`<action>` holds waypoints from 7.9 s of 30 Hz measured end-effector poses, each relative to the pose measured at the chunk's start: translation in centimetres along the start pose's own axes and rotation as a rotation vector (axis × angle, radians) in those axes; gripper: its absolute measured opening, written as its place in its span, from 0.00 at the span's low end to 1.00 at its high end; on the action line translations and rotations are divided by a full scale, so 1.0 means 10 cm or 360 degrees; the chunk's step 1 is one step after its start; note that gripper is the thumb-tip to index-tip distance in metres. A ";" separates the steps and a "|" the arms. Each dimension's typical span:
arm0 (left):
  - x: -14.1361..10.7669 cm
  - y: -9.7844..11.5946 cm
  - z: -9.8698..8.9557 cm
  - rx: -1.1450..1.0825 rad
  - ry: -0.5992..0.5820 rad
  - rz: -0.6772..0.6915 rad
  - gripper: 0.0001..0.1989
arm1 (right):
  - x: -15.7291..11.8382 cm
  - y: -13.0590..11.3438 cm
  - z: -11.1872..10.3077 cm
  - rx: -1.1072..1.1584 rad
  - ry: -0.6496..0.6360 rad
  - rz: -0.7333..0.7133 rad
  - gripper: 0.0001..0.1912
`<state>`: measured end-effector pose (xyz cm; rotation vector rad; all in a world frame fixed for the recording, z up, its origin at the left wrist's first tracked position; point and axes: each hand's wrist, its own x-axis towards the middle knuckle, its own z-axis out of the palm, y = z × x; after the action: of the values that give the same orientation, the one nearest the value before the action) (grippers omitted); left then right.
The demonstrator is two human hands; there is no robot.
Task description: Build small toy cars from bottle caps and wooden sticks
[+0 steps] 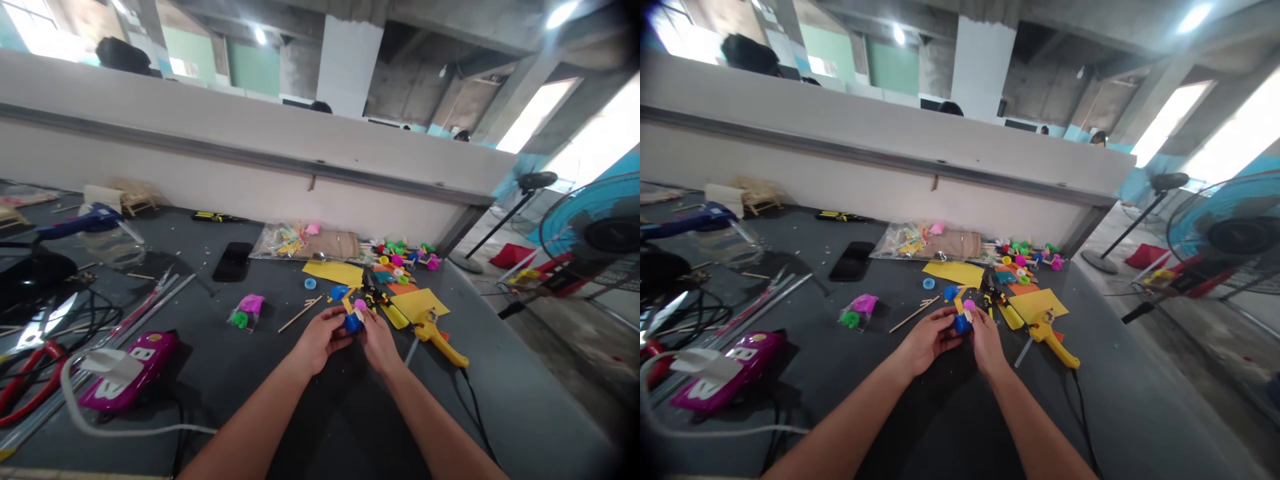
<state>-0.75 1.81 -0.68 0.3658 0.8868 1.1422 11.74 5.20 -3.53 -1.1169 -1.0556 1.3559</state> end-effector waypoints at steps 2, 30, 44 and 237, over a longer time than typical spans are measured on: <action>-0.01 0.04 -0.03 -0.0044 0.0008 0.0010 0.08 | 0.01 -0.04 0.08 0.0099 0.0016 0.0031 0.18; 0.03 0.42 -0.28 -0.0309 0.0488 0.0612 0.09 | 0.51 -0.20 0.80 -0.0719 -0.0467 -0.0441 0.20; 0.05 0.20 -0.13 0.0102 0.0580 0.0533 0.10 | 1.36 -0.08 1.33 -0.1483 -0.0694 -0.0802 0.23; 0.18 0.53 -0.55 0.0279 0.0431 0.0503 0.09 | 0.67 -0.17 0.71 -0.0074 -0.0717 0.0035 0.10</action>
<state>-8.06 4.58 -1.33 0.5158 1.2012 1.4319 4.84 11.88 -1.09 -0.8748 -1.4047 1.6525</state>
